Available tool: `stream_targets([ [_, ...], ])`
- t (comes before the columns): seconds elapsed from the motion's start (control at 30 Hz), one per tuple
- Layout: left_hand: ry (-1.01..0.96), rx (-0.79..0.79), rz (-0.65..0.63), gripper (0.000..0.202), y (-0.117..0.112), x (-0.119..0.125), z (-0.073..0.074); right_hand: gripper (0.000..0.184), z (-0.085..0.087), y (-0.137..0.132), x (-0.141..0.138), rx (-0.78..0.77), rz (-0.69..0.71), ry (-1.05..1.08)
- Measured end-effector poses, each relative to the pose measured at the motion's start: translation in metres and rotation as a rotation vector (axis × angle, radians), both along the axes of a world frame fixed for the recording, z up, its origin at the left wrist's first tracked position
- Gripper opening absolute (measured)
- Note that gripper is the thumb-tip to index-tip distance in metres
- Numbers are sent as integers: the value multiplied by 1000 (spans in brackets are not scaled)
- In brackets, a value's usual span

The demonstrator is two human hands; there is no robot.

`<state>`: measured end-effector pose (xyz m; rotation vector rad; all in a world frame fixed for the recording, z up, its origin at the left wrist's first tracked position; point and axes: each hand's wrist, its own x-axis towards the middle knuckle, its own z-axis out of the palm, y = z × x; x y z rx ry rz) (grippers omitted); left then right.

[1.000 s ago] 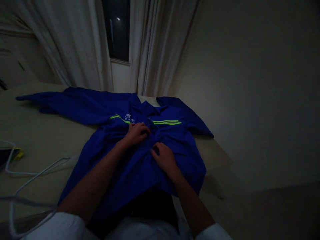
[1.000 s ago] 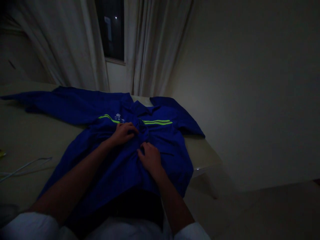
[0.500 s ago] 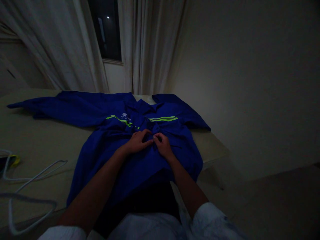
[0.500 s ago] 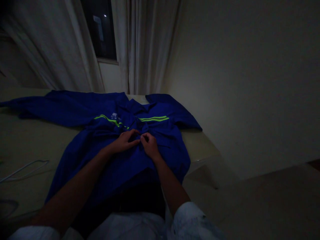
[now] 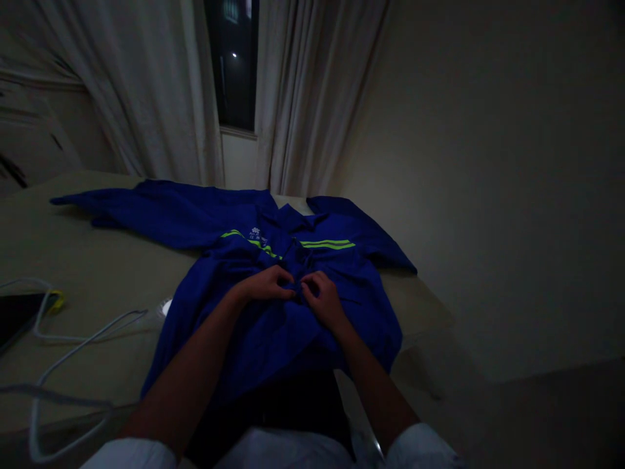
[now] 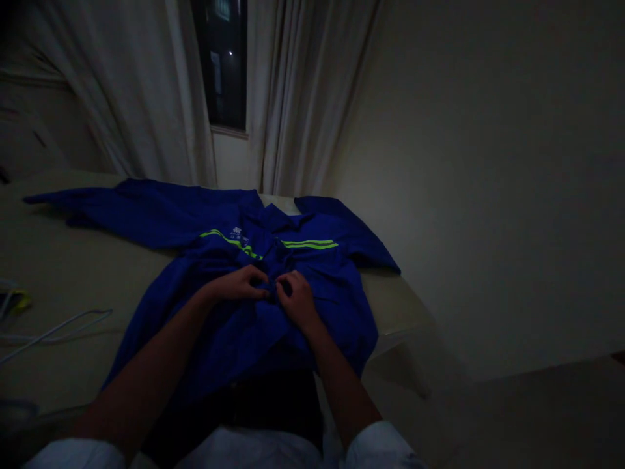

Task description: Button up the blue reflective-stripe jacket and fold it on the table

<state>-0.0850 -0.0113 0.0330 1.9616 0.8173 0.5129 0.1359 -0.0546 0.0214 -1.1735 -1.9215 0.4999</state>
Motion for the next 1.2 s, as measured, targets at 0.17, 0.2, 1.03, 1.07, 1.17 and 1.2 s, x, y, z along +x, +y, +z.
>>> stream_targets([
  [0.17, -4, 72, 13, 28, -1, 2, -4, 5, 19, -9, -5, 31, -51, -224],
  [0.2, 0, 89, 11, 27, -1, 3, -5, 6, 20, -9, -6, 19, -67, -269],
  [1.03, 111, 294, 72, 26, -4, 10, -13, 13, 27, -16, -19, 26, -211, -701],
  [1.07, 110, 288, 77, 27, -4, 9, -13, 13, 27, -17, -19, 34, -210, -693],
  [1.17, 105, 262, 67, 27, -5, 9, -11, 14, 25, -20, -19, 71, -209, -682],
  [1.2, 100, 258, 65, 26, -5, 9, -11, 14, 23, -20, -19, 81, -208, -681],
])
